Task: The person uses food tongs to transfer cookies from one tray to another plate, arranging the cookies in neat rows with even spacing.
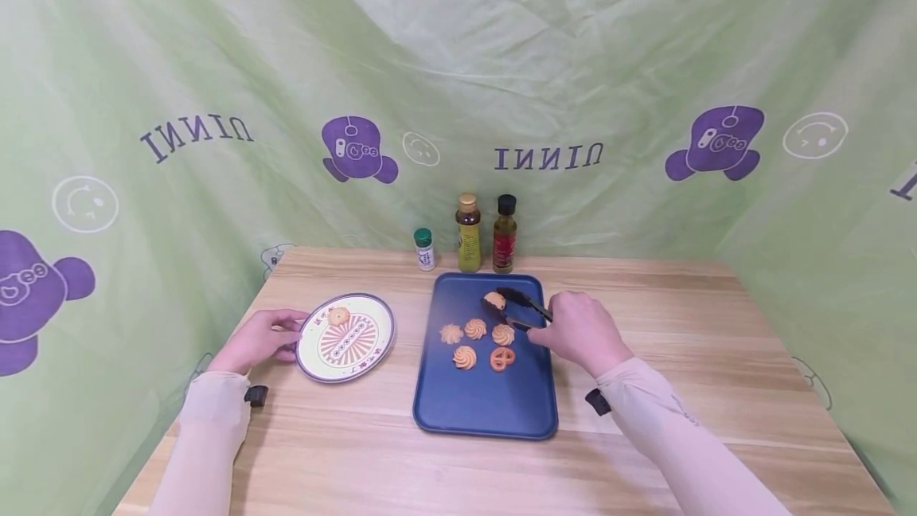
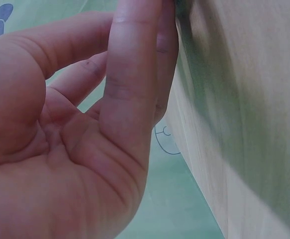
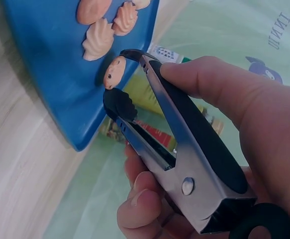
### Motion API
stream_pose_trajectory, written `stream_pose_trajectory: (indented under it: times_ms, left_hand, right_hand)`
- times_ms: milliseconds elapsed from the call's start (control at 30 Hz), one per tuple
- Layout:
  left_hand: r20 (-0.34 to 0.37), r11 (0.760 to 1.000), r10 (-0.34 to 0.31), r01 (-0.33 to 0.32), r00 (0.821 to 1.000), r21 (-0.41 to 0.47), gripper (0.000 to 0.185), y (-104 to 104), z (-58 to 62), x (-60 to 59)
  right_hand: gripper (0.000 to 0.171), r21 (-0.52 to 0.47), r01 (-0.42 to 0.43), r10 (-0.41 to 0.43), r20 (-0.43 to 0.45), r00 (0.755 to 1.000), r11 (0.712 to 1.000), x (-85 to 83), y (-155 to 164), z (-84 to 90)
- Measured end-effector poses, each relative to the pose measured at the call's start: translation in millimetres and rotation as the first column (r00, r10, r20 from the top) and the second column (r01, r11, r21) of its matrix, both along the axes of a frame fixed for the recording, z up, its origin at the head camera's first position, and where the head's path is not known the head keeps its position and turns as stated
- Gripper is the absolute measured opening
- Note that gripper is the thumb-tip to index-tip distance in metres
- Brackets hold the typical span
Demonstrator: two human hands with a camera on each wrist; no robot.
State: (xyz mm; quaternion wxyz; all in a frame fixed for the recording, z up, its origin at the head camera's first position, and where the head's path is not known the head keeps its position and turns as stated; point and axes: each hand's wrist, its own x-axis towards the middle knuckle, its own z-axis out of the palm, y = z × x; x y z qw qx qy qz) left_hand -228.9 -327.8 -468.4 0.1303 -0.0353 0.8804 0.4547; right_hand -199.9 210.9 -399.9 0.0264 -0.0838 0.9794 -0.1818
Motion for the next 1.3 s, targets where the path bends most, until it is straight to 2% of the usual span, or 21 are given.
stream_pose_trajectory:
  times_ms: [333,567,833,1000,1167,1233,1300]
  left_hand:
    - [-0.008,1.000,-0.003,0.003,1.000,-0.011,0.049,0.1,0.1,0.8]
    - [-0.019,1.000,-0.012,0.012,1.000,-0.015,0.050,-0.6,0.2,0.5]
    - [-0.027,1.000,-0.014,0.014,1.000,-0.012,0.050,1.8,2.0,0.7]
    - [-0.030,1.000,-0.018,0.018,0.999,-0.009,0.050,2.3,3.1,0.3]
    - [-0.025,1.000,-0.016,0.015,1.000,-0.013,0.050,1.5,3.3,0.2]
    - [-0.019,1.000,-0.012,0.012,1.000,-0.016,0.050,1.5,3.3,0.3]
    - [-0.017,1.000,-0.012,0.012,1.000,-0.019,0.050,1.5,3.5,0.2]
  right_hand:
    - [0.036,-0.022,0.006,-0.006,0.004,1.000,1.000,-6.5,-22.5,-2.6]
    - [0.050,-0.048,-0.025,0.023,-0.035,0.999,0.999,-8.0,-43.2,-4.4]
    - [0.038,-0.107,-0.049,0.040,-0.083,0.996,0.993,-7.2,-63.0,-10.7]
    - [0.045,-0.130,-0.050,0.043,-0.055,0.998,0.990,-4.7,-75.6,-15.7]
    - [0.051,-0.213,-0.047,0.051,0.016,0.999,0.976,-1.2,-91.4,-19.3]
    - [0.051,-0.225,-0.060,0.064,0.011,0.998,0.972,-0.9,-99.0,-20.0]
    - [0.048,-0.206,-0.084,0.080,-0.030,0.996,0.975,-1.9,-107.1,-20.0]
